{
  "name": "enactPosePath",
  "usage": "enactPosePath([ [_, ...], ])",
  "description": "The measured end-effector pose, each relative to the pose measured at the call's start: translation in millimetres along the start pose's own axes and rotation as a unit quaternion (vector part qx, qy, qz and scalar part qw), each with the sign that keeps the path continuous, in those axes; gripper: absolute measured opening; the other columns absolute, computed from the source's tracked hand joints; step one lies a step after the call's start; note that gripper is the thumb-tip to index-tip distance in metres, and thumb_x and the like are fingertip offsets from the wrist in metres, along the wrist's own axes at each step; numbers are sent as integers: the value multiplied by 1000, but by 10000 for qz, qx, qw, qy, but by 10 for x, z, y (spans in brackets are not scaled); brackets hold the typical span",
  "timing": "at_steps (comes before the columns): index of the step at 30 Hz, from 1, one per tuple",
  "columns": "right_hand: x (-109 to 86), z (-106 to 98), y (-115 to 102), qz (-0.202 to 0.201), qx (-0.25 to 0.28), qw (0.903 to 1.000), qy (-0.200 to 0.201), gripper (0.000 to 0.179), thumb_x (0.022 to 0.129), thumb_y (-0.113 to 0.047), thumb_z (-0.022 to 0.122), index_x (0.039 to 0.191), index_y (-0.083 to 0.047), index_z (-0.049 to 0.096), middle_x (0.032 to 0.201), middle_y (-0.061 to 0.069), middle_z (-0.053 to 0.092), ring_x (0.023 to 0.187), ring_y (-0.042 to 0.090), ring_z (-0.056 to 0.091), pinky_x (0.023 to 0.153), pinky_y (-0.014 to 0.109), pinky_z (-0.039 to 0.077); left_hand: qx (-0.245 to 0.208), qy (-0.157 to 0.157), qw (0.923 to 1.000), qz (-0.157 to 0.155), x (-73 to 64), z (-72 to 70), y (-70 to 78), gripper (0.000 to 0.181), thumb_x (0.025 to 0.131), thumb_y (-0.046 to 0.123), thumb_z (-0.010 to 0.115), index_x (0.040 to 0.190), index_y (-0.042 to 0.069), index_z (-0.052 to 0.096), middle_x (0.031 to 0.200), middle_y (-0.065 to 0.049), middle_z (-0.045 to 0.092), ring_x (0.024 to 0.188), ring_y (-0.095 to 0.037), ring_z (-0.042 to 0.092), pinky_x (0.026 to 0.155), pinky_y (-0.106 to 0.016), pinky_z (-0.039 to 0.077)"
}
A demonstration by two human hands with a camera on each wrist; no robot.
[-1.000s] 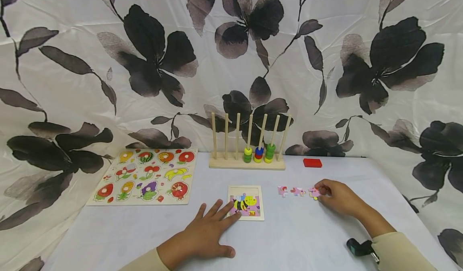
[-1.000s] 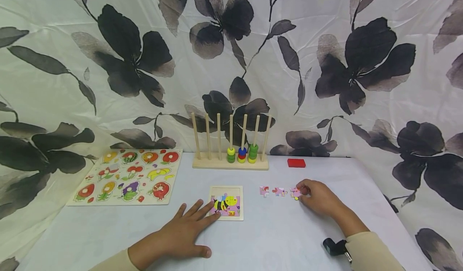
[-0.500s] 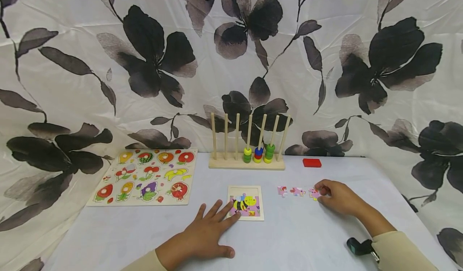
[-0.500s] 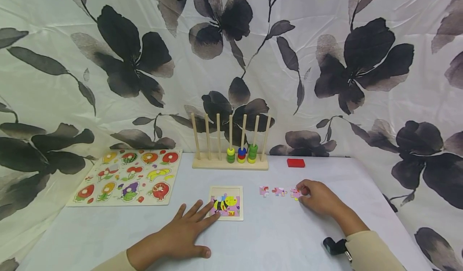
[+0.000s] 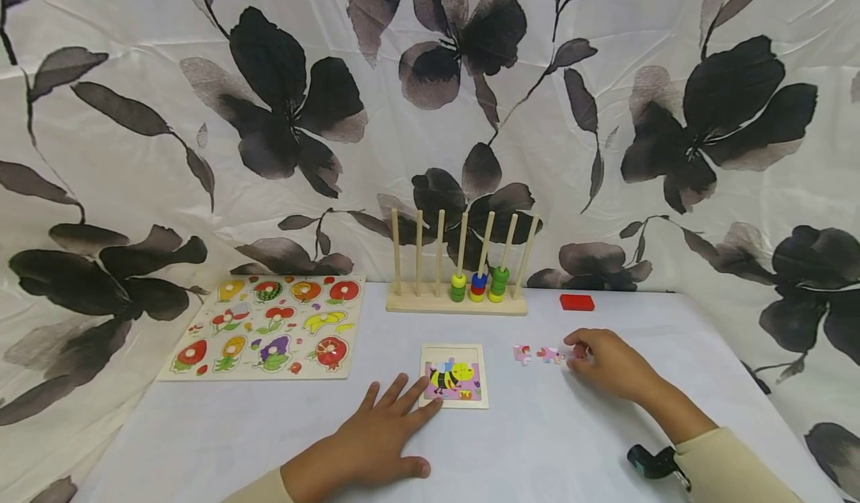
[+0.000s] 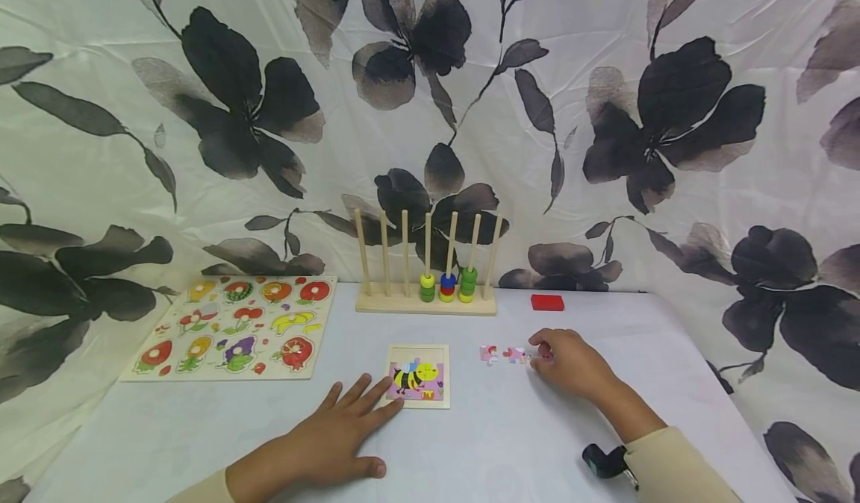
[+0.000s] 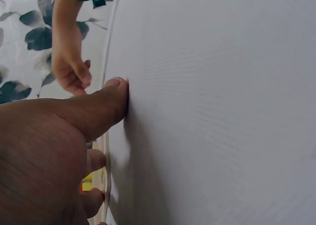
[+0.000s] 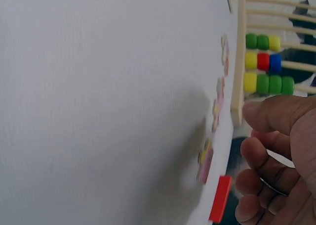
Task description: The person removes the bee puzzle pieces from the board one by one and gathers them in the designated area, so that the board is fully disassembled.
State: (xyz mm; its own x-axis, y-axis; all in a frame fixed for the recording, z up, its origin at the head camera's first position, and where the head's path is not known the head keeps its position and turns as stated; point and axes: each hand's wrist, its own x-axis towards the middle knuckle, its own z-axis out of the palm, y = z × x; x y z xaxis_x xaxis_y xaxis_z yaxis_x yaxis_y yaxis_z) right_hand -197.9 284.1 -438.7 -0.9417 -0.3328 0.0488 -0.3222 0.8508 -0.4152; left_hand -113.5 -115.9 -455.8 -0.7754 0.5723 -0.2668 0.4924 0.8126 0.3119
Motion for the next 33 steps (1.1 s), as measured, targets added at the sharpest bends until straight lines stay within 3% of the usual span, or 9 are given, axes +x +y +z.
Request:
enactPosePath([
  [12,118,237,-541,202,-156,9993,-290,31,87,-17,81,116,-13,73,94,-8,63,98,18,57,84,40,55,54,2,10000,-25,-14,-18,34,86,87,70,64,160,37,35,171,2,14,156,-38,9,116,-71,10],
  [21,206,398,-901,-92,-16,9990,-439,31,87,-22,83,115,-17,73,96,-11,62,97,12,57,84,35,54,44,10,10000,-29,73,-71,76,90,84,74,64,161,36,34,171,0,15,155,-39,7,115,-72,9],
  [27,300,474,-1028,-419,-43,9981,-443,30,88,-25,82,116,-18,73,100,-7,67,102,14,59,85,38,56,106,53,9999,11,119,-60,54,92,84,76,63,161,35,34,171,0,15,155,-39,7,115,-72,9],
  [33,411,525,-1128,-666,60,9965,-509,30,91,-24,79,118,-15,72,95,-9,64,100,15,57,84,38,55,94,82,9999,30,142,-68,43,95,82,76,65,161,34,35,171,-1,15,155,-39,8,115,-72,9],
])
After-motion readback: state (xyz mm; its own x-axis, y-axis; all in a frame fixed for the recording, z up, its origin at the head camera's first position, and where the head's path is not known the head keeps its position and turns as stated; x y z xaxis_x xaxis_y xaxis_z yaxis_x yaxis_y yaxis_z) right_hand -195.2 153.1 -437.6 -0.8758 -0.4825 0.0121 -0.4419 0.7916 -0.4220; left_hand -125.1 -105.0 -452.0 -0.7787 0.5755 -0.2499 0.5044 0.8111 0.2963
